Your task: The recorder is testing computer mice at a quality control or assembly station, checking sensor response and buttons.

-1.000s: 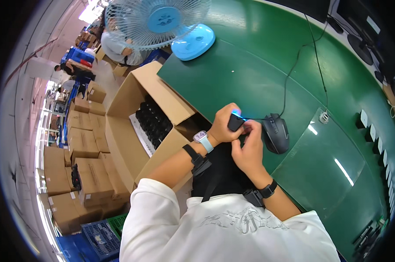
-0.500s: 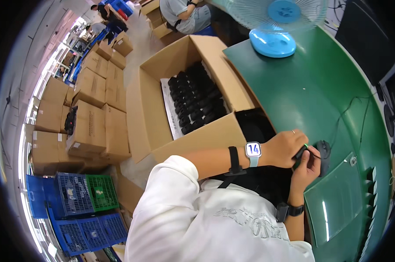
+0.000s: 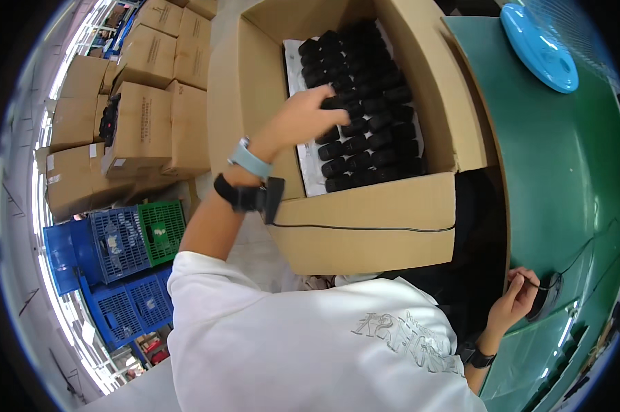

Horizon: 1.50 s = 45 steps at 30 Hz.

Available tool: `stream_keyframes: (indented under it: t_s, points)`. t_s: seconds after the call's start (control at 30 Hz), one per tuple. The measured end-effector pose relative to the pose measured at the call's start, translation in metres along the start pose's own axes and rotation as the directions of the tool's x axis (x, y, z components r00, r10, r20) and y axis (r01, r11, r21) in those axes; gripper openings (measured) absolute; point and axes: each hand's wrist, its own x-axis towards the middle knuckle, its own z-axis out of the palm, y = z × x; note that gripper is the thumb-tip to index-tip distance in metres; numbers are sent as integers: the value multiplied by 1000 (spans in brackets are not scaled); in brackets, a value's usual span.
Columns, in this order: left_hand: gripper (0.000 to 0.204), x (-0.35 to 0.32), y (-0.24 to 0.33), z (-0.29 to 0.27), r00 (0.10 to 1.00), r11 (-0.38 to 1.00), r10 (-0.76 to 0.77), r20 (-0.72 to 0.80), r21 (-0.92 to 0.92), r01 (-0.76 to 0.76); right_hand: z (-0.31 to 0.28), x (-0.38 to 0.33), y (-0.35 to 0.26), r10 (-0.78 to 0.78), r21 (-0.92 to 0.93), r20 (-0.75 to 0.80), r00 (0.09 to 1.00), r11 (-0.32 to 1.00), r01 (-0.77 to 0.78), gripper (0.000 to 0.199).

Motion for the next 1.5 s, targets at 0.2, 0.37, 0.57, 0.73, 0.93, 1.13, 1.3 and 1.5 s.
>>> stream_keyframes:
  t_s: [0.2, 0.37, 0.57, 0.73, 0.93, 1.13, 1.3, 1.5]
  points:
    - [47, 25, -116, 38, 748, 943, -231, 622, 334, 14, -4, -6, 15, 2, -81, -4, 1000, 997, -2, 11]
    - [54, 34, -155, 72, 551, 889, -321, 770, 445, -105, -6, -5, 11, -16, -171, -5, 1000, 985, 15, 13]
    - [49, 22, -165, 94, 513, 836, -322, 795, 494, -241, -1, -3, 11, -53, -195, -8, 999, 979, 51, 15]
    - [49, 21, -158, 97, 656, 814, -314, 686, 551, -186, -2, -2, 7, -54, -209, -10, 998, 977, 51, 16]
    - [45, 18, -154, 96, 705, 820, -265, 658, 538, -194, 1, -2, 8, -60, -174, -8, 998, 983, 58, 14]
    - [39, 12, -191, 98, 740, 835, -96, 666, 459, -305, 10, 6, -1, -69, -117, -5, 998, 991, 68, 7]
    - [28, 15, -194, 87, 800, 858, -60, 598, 441, -265, 7, 23, -23, -150, -265, 59, 987, 951, 161, 10]
    - [34, 49, -183, 89, 659, 544, -320, 680, 702, -460, -108, 21, -67, 101, 229, 594, 798, 930, -287, 22]
